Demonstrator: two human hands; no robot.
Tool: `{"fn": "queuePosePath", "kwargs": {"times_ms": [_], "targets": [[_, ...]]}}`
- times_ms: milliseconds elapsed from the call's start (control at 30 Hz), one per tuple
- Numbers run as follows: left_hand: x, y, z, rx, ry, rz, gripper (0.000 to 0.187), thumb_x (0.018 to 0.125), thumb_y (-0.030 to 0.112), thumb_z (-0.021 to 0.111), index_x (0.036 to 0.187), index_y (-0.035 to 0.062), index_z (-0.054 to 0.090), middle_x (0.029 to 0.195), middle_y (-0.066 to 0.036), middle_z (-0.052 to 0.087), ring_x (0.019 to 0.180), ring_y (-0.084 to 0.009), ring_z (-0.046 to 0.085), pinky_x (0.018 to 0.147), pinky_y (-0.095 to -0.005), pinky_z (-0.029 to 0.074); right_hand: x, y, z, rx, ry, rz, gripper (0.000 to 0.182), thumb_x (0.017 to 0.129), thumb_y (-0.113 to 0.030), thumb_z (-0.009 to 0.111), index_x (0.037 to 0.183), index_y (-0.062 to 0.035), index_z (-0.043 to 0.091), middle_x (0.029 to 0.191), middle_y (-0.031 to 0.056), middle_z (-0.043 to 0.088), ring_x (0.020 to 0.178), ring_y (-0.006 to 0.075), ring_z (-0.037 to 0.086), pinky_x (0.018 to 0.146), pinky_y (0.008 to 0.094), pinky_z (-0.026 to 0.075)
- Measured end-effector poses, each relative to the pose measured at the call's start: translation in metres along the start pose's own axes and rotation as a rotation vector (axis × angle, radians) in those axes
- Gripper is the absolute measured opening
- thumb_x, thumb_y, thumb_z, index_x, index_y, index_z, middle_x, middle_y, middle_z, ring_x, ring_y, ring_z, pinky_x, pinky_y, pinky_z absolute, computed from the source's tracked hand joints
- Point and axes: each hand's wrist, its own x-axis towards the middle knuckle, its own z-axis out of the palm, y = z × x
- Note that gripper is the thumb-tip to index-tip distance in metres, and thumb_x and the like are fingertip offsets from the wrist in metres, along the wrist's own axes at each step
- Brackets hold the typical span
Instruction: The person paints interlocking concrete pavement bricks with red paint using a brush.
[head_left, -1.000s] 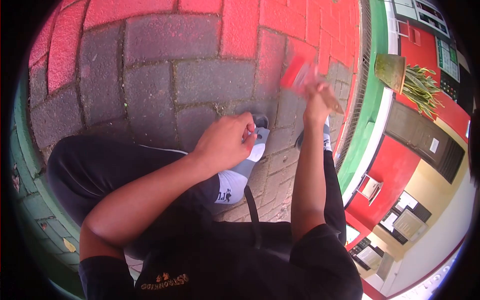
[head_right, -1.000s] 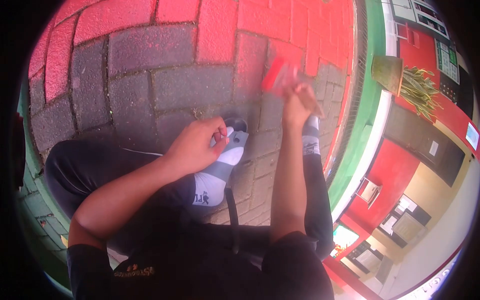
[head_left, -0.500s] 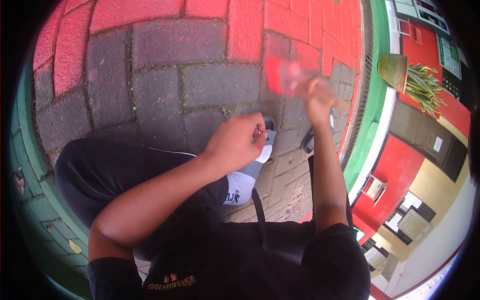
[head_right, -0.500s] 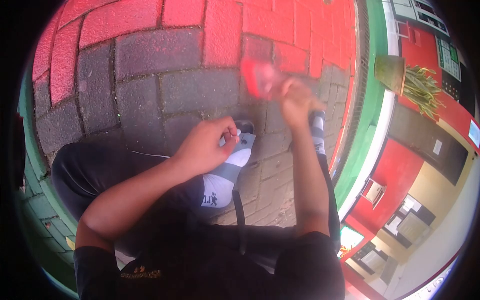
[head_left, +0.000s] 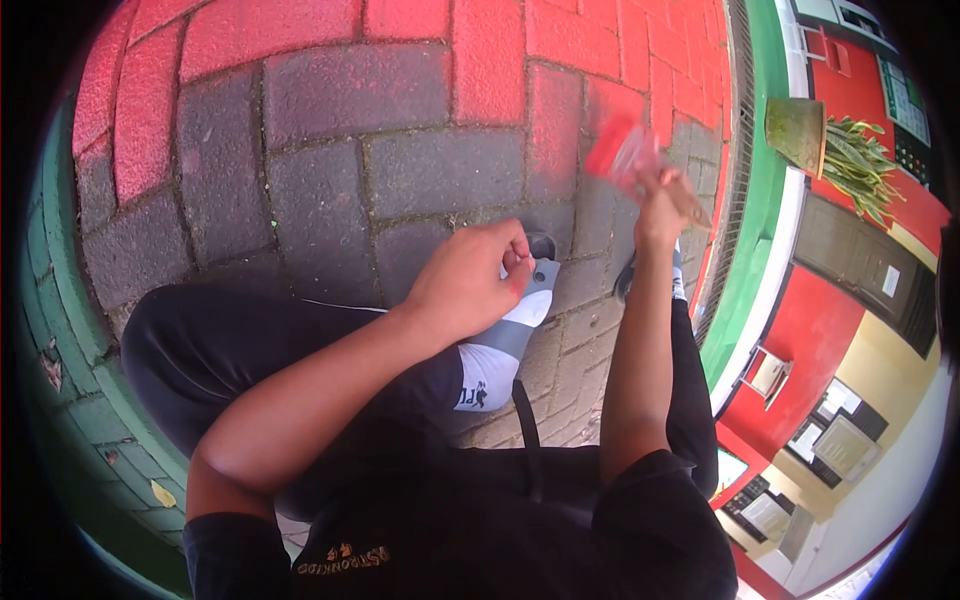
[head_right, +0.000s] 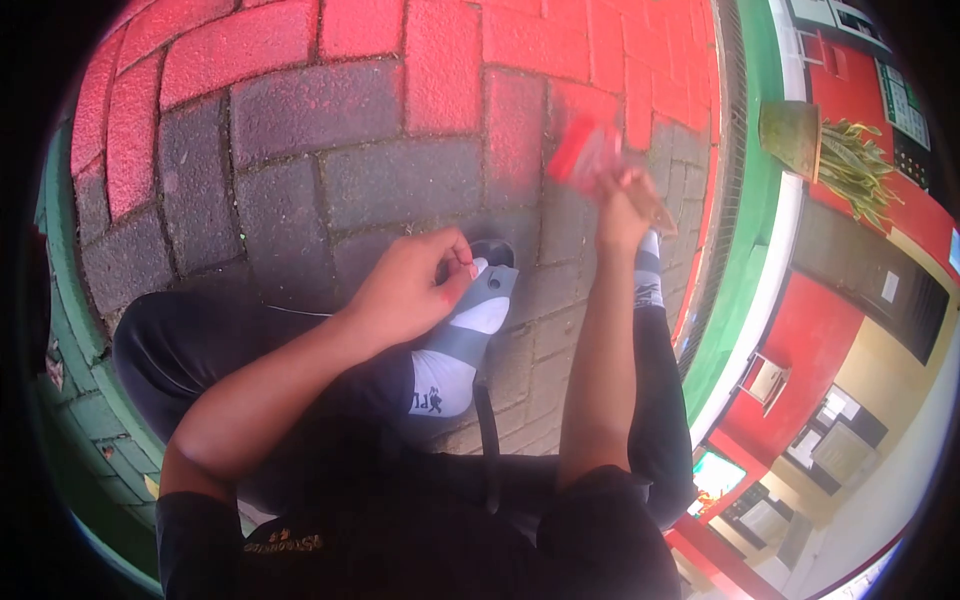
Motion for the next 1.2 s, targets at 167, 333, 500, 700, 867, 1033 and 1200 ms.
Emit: {"fn": "queuePosePath", "kwargs": {"times_ms": [167,333,500,700,867,1033,1200], "targets": [[0.014,0.015,-0.039,0.66,0.16,0.094,0.029,0.083,0.015,0.069,0.108,0.0027,0.061,0.12,-0.021,0.06,0.12,-0.0363,0.052,0.096,-0.0453,0.044,0.01,-0.008,0.065,-0.484,-0.271,-0.612,0.023,0.086,-0.002,0.066,0.066,-0.005,0.055,0.071,-0.0002,0.064,0.069,0.0082,0.058,0.064,0.0257,0.048],[0.008,0.0,-0.031,1.043,0.307,-0.074,0.066,0.082,0.032,0.071,0.138,0.0059,0.047,0.152,-0.025,0.029,0.141,-0.0477,0.026,0.108,-0.0565,0.033,-0.049,-0.003,0.046,-0.579,-0.399,-0.37,0.026,0.087,-0.004,0.065,0.063,-0.0032,0.055,0.079,0.0029,0.07,0.076,0.0089,0.062,0.069,0.0258,0.049],[0.004,0.004,-0.027,1.165,0.122,-0.247,0.079,0.083,0.044,0.069,0.148,0.0102,0.039,0.159,-0.025,0.017,0.145,-0.0476,0.017,0.11,-0.0658,0.026,-0.016,-0.03,0.055,-0.055,-0.298,-0.189,0.019,0.081,0.003,0.066,0.079,-0.0091,0.051,0.091,0.0062,0.068,0.085,0.0186,0.068,0.074,0.0321,0.055],[0.007,0.01,-0.032,1.161,0.105,-0.293,0.075,0.085,0.047,0.066,0.147,0.0139,0.042,0.16,-0.024,0.015,0.146,-0.0466,0.016,0.109,-0.0674,0.025,-0.005,0.017,0.051,0.345,0.036,0.292,0.035,0.08,0.0,0.068,0.092,-0.0183,0.041,0.098,0.0048,0.066,0.089,0.0207,0.067,0.071,0.0424,0.057],[0.003,0.01,-0.029,1.163,0.066,-0.299,0.071,0.086,0.049,0.063,0.145,0.0138,0.045,0.16,-0.022,0.016,0.146,-0.0451,0.017,0.109,-0.0679,0.025,-0.044,0.022,0.005,0.226,0.192,0.367,0.034,0.079,0.0,0.069,0.096,-0.0176,0.045,0.094,0.0028,0.064,0.086,0.0198,0.066,0.069,0.0408,0.056],[0.001,0.009,-0.028,1.173,0.068,-0.286,0.069,0.087,0.048,0.063,0.144,0.0143,0.046,0.16,-0.021,0.017,0.147,-0.044,0.017,0.109,-0.0679,0.024,0.004,-0.008,0.058,-0.256,0.147,-0.522,0.017,0.079,0.001,0.072,0.073,-0.0056,0.058,0.074,0.0009,0.063,0.07,0.013,0.061,0.059,0.0289,0.047],[0.003,0.017,-0.033,1.134,0.064,-0.338,0.067,0.087,0.049,0.062,0.143,0.0142,0.047,0.16,-0.021,0.017,0.147,-0.0436,0.016,0.11,-0.0677,0.024,-0.006,0.025,0.077,-0.575,-0.173,-0.498,0.018,0.083,0.007,0.061,0.067,0.0007,0.057,0.09,0.0106,0.074,0.075,0.0106,0.063,0.061,0.0293,0.048]]}}
